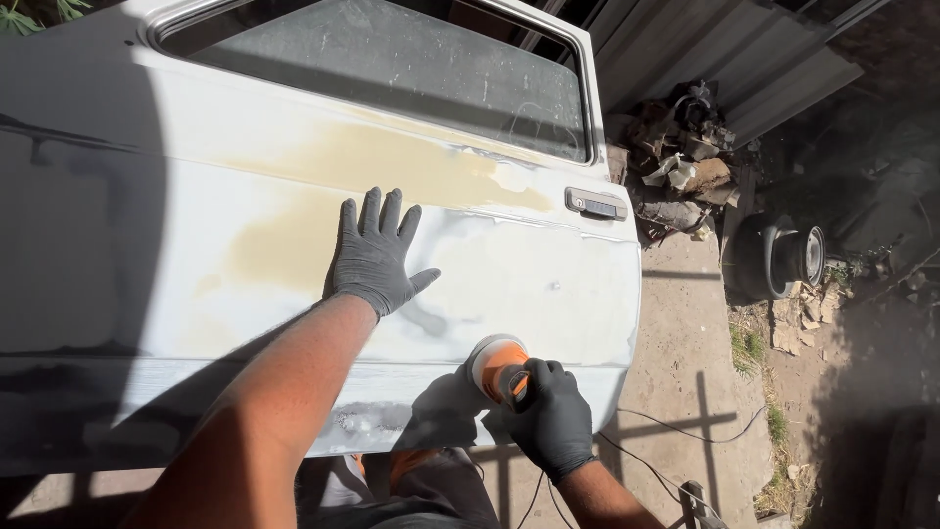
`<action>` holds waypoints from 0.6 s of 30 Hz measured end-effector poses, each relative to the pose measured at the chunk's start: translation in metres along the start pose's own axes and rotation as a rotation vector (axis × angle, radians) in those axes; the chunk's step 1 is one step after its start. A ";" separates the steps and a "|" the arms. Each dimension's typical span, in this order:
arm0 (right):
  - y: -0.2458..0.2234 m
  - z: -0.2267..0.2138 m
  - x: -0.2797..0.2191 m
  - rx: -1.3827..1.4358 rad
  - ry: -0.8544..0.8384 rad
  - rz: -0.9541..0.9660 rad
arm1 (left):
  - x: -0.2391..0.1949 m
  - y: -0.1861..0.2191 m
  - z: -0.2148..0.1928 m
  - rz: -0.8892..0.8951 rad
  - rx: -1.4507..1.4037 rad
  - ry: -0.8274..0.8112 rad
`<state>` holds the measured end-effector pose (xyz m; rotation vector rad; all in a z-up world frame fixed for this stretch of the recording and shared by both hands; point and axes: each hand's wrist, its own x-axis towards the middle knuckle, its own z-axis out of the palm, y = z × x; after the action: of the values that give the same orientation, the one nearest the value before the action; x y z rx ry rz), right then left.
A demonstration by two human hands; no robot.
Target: The person uses an electric orbital sander to sand the surface of a white car door, moving the tool across the panel to smooth the paint. The person then places the sander on a nearby workbench and picks up a smartphone from the car's hood.
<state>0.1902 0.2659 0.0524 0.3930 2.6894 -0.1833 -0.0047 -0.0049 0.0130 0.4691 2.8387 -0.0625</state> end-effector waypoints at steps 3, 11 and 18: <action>0.010 -0.039 0.038 0.052 0.070 0.076 | -0.003 0.002 0.000 0.008 -0.025 -0.014; 0.004 -0.016 0.031 0.016 0.147 0.025 | 0.009 -0.002 -0.012 0.012 -0.015 0.013; 0.012 -0.058 0.067 0.060 0.119 0.068 | -0.004 0.000 0.003 0.008 -0.040 0.000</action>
<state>0.1126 0.3042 0.0756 0.5284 2.7876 -0.2276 -0.0003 -0.0061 0.0110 0.4715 2.8326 -0.0044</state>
